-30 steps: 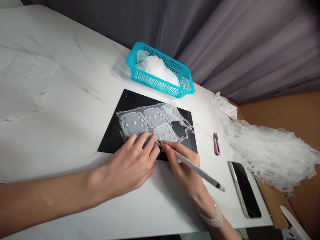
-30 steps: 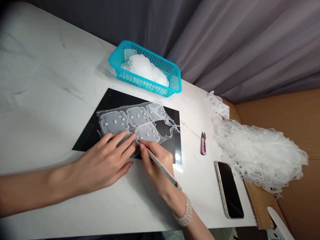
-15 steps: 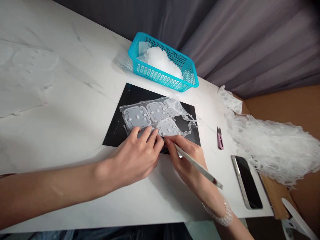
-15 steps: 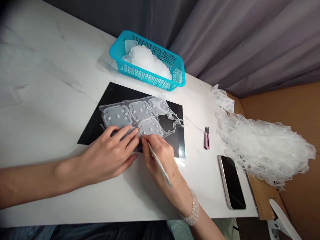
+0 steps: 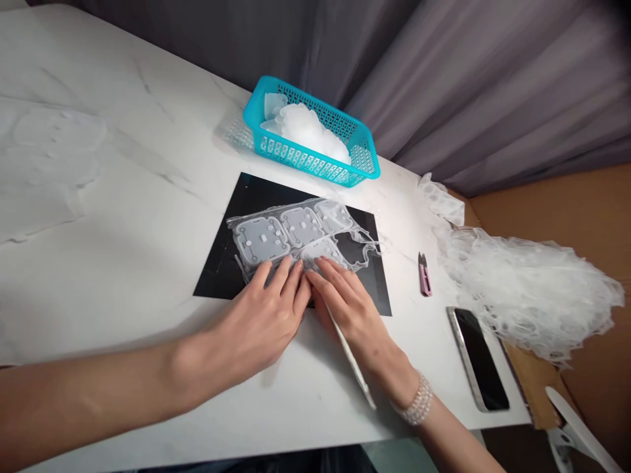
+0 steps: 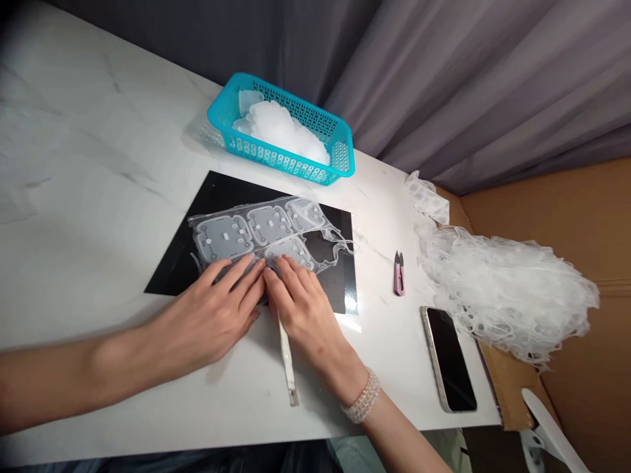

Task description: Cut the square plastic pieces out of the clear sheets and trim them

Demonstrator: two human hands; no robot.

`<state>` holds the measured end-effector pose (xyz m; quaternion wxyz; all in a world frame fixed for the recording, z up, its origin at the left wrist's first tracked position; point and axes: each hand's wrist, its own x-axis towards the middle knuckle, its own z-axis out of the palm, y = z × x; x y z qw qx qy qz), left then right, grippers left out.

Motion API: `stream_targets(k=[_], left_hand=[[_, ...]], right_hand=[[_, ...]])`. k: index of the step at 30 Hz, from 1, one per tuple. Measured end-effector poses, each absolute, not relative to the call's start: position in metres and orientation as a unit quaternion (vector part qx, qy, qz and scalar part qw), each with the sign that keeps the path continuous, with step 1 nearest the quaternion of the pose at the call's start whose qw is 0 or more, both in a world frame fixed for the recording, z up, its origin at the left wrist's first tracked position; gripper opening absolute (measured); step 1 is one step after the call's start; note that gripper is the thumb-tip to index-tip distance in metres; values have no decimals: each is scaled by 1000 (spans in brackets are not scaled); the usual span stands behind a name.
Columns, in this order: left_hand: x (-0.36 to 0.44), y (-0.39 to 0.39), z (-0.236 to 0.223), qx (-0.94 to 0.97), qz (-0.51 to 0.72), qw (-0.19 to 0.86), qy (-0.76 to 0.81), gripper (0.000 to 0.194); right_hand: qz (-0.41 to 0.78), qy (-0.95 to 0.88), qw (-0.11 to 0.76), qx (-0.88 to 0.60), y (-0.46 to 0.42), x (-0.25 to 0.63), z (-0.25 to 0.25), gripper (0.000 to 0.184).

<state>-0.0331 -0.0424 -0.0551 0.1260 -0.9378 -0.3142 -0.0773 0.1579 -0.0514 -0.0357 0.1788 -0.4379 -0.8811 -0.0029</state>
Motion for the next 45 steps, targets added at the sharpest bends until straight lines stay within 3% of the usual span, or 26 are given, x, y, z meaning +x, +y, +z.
stream_targets(k=[6,10,13,17,21,24,28,32,35,39,45], left_hand=[[-34,-47,-64,-937,-84,86,-328,48],[-34,-51,-71,-927,-106,24,-360,45],[-35,-51,-72,-921,-117,10,-371,52],[-36,-48,-67,-931,-81,21,-356,57],[-36,-47,-60,-935,-62,21,-348,59],[-35,-43,-48,-936,-78,-13,-344,57],[-35,-22,-21,-900,-154,-178,-366,50],[-39,1,-1,-698,-253,-517,-426,49],[-40,7,3,-494,-302,-744,-332,50],[-39,2,4,-412,-347,-798,-271,22],[-37,-4,6,-423,-365,-775,-296,18]], right_hand=[[-47,-914,85,-394,-49,153,-32,37],[2,-910,98,-403,-49,143,-28,37],[165,-846,233,-450,-41,160,-25,37],[323,-481,580,-573,-30,251,-11,18],[276,-354,681,-579,-35,356,13,16],[264,-315,716,-564,-45,370,26,27],[372,-308,707,-517,-44,298,33,25],[563,-339,601,-456,-29,214,43,15],[625,-359,543,-431,-26,182,48,11],[607,-401,542,-420,-31,178,41,12],[530,-464,530,-472,-38,187,30,11]])
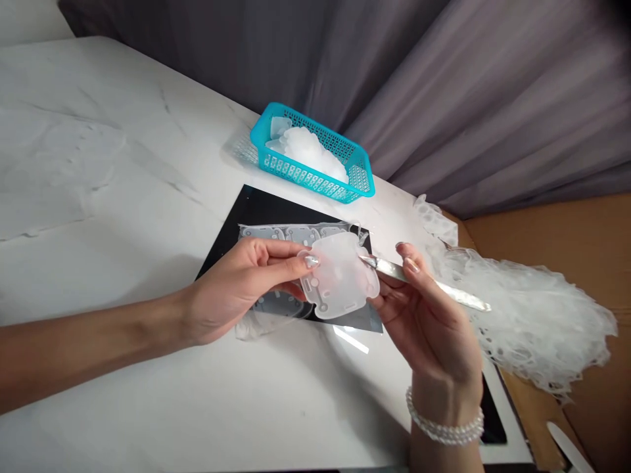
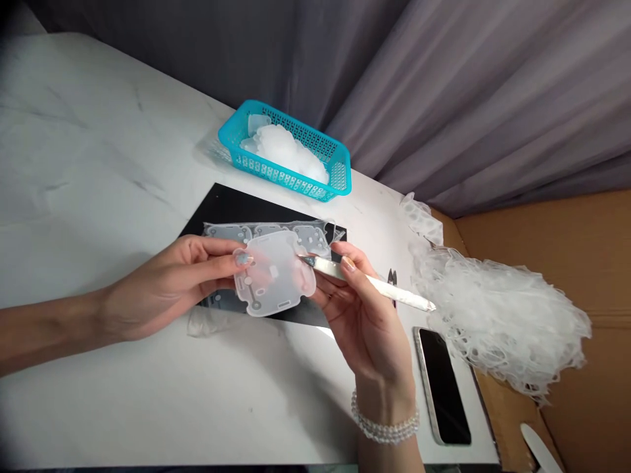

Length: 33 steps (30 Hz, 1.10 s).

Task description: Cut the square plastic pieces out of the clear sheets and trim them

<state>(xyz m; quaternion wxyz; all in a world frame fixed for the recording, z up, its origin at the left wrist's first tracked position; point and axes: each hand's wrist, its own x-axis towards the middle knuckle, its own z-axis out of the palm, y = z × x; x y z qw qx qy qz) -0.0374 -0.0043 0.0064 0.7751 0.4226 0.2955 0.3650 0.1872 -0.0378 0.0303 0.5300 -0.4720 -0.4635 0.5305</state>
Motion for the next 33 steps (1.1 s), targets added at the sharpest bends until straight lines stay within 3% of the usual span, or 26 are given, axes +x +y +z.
stream_targets(k=[11,16,19,23,27,33], left_hand=[[-37,-8,4,410,363,778,309,17],[-33,-14,-2,319,380,805,325,51],[-28,-18,-3,228,358,859,286,57],[-26,-20,1,193,318,902,221,66],[-28,-22,0,180,321,907,203,63],[-30,-22,-2,188,309,916,175,64]], right_hand=[[545,-458,529,-461,-38,188,33,13],[480,-462,574,-476,-40,185,28,16],[428,-497,581,-481,-47,175,20,19],[485,-532,502,-480,-56,168,15,44],[483,-505,527,-483,-57,170,21,73],[500,-510,514,-475,-58,169,27,76]])
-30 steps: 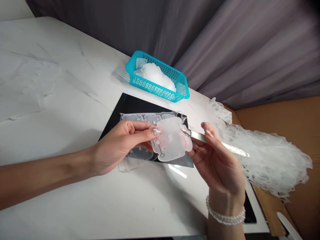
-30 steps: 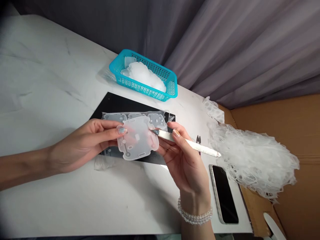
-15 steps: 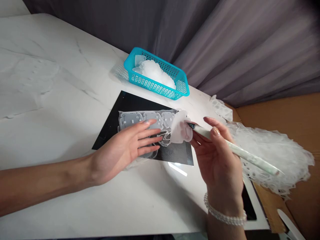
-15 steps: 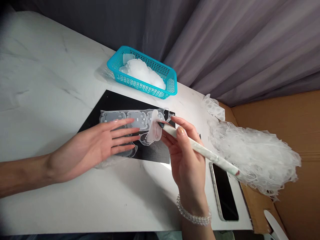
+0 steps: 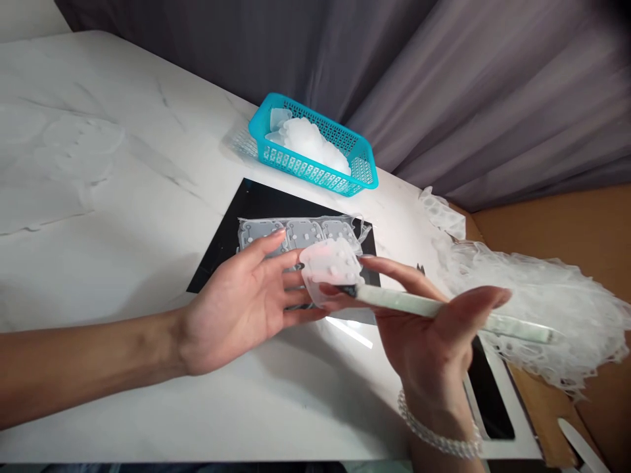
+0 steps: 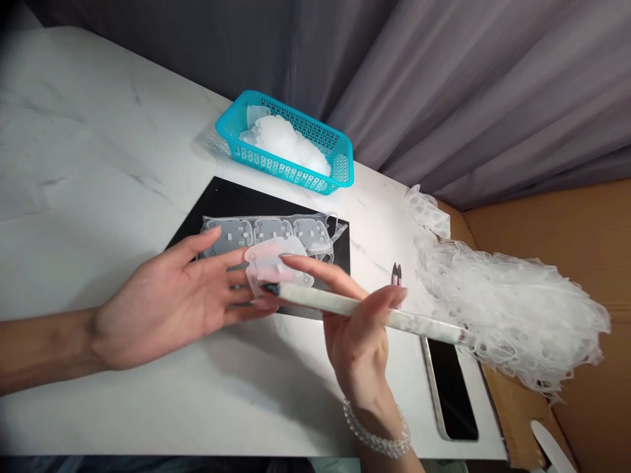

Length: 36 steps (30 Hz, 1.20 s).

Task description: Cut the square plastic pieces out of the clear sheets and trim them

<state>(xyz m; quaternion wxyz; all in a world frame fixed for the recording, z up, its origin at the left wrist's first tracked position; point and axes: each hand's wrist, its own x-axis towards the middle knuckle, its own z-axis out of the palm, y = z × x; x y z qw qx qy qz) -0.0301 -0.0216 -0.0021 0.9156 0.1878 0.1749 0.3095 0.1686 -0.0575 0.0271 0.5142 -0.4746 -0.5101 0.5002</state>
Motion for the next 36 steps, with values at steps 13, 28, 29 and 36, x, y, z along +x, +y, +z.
stream_targets(k=[13,28,29,36], left_hand=[[-30,-19,3,265,298,892,213,64],[-31,-22,-3,210,304,917,148,62],[-31,-22,-3,206,304,919,146,62],[-28,-22,-6,162,307,922,171,66]], right_hand=[[464,-416,588,-516,-33,189,16,29],[536,-408,542,-503,-35,189,13,45],[537,-407,544,-501,-35,189,13,45],[549,-398,538,-501,-35,190,14,44]])
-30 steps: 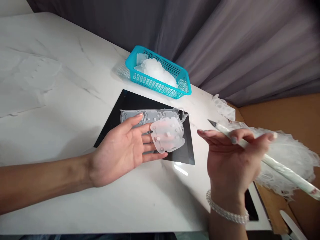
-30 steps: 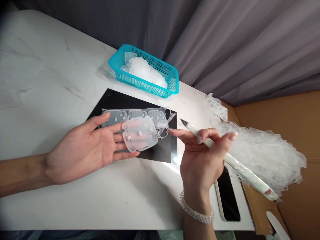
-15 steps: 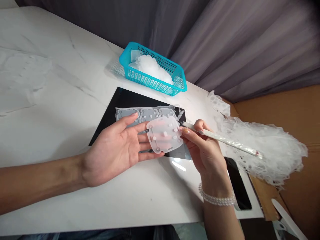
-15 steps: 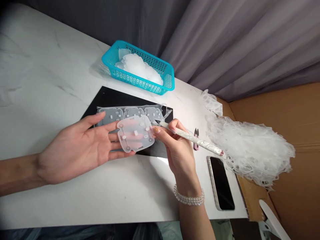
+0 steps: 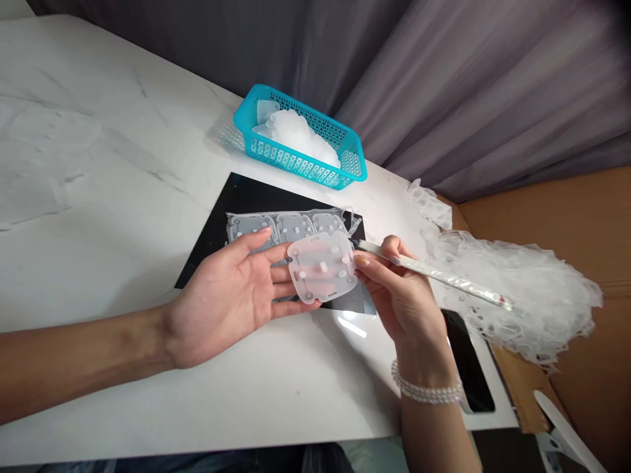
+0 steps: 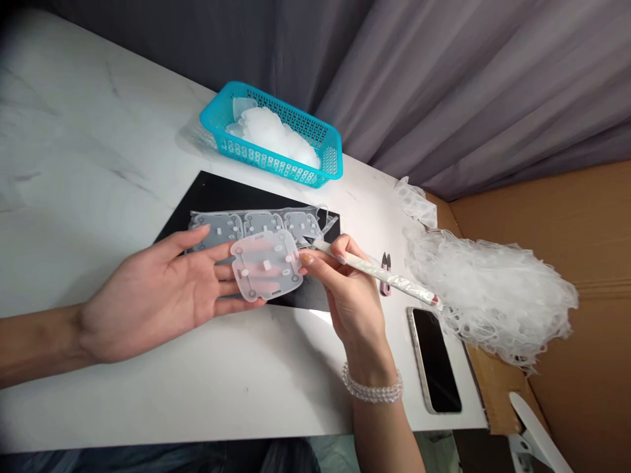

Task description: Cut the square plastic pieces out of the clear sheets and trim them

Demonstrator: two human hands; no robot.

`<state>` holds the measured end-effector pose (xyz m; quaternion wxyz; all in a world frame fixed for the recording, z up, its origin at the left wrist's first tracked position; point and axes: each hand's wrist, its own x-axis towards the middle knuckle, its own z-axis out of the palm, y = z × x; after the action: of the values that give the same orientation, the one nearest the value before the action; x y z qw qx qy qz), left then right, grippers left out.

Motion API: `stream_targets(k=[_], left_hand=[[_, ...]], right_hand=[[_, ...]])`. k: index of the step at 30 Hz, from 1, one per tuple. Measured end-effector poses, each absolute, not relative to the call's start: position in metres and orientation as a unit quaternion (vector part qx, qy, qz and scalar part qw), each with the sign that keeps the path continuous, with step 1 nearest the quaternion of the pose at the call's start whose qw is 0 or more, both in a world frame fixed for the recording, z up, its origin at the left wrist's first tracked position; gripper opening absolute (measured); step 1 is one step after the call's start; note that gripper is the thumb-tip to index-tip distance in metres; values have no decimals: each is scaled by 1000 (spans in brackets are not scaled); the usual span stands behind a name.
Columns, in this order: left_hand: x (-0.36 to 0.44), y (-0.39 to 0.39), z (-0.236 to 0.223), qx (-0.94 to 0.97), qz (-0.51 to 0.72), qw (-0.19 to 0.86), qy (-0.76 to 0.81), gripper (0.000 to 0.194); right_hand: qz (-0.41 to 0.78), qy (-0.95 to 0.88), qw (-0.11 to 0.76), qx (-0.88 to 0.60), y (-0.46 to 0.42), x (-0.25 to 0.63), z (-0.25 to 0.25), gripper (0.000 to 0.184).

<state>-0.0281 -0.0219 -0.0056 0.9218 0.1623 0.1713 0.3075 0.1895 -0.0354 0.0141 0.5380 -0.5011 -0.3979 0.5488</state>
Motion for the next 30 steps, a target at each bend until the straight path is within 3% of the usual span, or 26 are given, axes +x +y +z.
stream_targets(k=[10,15,21,23,25,30], left_hand=[[-28,-20,-12,163,332,906,205,62],[-27,-21,-24,207,354,844,345,48],[-26,-33,-18,400,268,802,353,23],[-28,-40,-16,556,223,725,338,25],[-30,-42,-16,717,216,585,311,27],[-41,-10,-31,883,250,286,276,25]], right_hand=[[560,-372,542,-504,-34,190,13,45],[544,-366,554,-513,-29,195,11,46],[431,-446,610,-494,40,190,40,44],[371,-472,636,-485,77,182,51,43],[338,-475,646,-493,107,176,54,38],[288,-481,626,-542,104,174,23,26]])
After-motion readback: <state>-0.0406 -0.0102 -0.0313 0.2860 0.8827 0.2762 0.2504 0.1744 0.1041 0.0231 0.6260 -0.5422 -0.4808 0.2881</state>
